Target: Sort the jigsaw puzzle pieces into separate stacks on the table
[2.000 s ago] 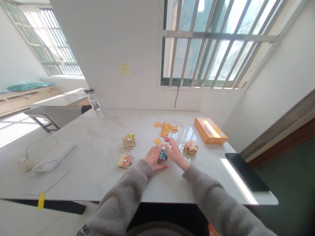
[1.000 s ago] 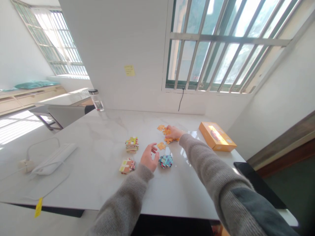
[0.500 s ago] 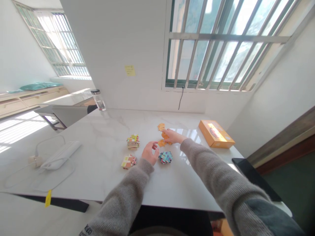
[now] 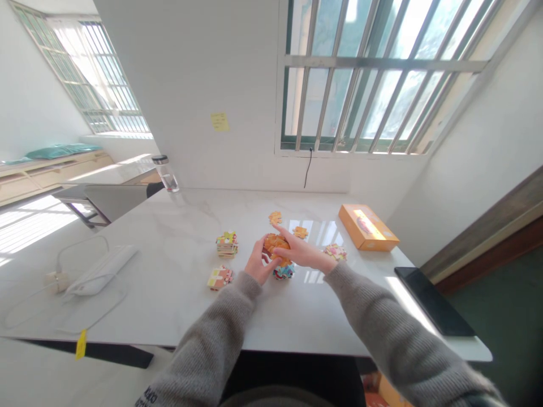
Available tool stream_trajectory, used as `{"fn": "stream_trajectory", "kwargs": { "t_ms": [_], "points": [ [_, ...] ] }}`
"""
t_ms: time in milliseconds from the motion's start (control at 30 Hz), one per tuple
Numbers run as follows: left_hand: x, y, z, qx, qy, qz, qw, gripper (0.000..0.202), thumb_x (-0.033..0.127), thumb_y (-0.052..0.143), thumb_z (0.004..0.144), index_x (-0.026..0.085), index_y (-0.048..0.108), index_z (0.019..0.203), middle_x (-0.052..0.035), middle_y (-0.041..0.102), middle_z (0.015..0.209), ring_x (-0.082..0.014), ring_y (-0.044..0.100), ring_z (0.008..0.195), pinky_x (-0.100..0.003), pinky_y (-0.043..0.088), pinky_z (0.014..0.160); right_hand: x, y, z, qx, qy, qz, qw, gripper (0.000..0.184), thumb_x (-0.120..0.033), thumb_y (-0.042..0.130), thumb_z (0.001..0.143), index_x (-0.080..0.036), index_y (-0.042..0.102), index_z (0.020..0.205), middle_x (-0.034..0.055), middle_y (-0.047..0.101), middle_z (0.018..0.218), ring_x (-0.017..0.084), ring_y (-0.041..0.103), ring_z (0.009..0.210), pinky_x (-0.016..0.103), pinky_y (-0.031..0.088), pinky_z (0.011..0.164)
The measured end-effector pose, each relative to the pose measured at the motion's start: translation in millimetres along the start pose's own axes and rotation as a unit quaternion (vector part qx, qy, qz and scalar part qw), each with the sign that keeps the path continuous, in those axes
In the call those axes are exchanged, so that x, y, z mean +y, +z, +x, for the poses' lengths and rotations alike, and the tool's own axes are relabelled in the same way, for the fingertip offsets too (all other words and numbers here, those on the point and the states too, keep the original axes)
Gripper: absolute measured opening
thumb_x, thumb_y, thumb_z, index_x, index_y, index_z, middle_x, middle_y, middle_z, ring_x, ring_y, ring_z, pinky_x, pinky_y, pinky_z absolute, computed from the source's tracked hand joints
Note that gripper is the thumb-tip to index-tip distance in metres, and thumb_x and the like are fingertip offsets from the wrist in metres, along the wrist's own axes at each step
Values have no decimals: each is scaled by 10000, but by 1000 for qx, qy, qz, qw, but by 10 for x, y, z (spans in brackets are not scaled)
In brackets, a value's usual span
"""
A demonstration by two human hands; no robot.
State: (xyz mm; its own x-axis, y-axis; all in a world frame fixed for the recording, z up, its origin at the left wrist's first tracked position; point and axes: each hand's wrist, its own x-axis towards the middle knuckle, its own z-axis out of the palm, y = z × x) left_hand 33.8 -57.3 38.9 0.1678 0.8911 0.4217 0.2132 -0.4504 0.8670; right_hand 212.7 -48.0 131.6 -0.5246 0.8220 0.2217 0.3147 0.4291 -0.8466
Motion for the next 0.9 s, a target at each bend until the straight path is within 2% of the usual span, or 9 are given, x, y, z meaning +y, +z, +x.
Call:
{"fn": "stream_trajectory", "kwargs": {
  "t_ms": [133,233,333,467,567,667,767,900],
  "points": [
    [93,14,-32,19,40,59,997,613,429,673,819,182,436,1328,-98,615,1132,-191,590,873,-330,496,727,17,132,-116,67,-19,-33,997,700,-284,649,850,-272,392,1501,86,587,1267,263,570,1170,492,427,1084],
    [232,-1,-147,32,79,101,991,480,370,672,798,197,490,1207,-71,625,1055,-191,578,859,-330,480,738,-23,231,-277,84,-39,-35,995,686,-266,630,866,-289,377,1503,86,531,1232,249,563,1157,482,447,1070],
    [354,-20,-360,21,91,140,986,419,304,670,775,207,505,1147,-47,622,982,-192,576,840,-337,479,748,-24,352,-531,88,-55,-4,995,646,-247,635,870,-317,407,1470,73,492,1230,225,579,1127,434,492,1031],
    [427,-3,-679,-22,73,181,981,378,255,662,771,218,523,1121,-42,641,988,-216,603,874,-384,494,814,83,526,-891,62,-43,31,997,591,-235,603,902,-354,412,1448,61,484,1208,200,616,1027,404,558,937],
    [427,33,-842,-62,73,210,973,349,244,654,775,207,533,1101,-48,653,964,-231,617,861,-406,501,815,145,621,-1073,47,-51,-8,998,555,-225,558,934,-356,412,1454,69,500,1217,230,569,1129,449,503,1032],
    [422,67,-925,-80,73,225,968,326,242,625,796,193,522,1102,-57,645,951,-240,617,864,-415,506,804,145,680,-1156,40,-63,-46,996,524,-238,512,965,-354,400,1464,80,495,1256,249,507,1218,468,437,1107],
    [443,88,-961,-93,64,237,965,311,242,602,805,180,509,1095,-73,629,972,-252,609,901,-430,501,817,123,738,-1183,66,-67,-73,993,481,-245,435,996,-333,384,1466,94,482,1271,250,481,1230,473,424,1110],
    [506,112,-984,-154,41,297,941,343,245,593,787,164,505,1109,-111,624,1038,-299,581,979,-470,481,840,123,834,-1214,102,-59,-107,987,429,-256,355,1021,-275,397,1447,106,500,1246,256,484,1178,501,413,1086]
  ]
}}
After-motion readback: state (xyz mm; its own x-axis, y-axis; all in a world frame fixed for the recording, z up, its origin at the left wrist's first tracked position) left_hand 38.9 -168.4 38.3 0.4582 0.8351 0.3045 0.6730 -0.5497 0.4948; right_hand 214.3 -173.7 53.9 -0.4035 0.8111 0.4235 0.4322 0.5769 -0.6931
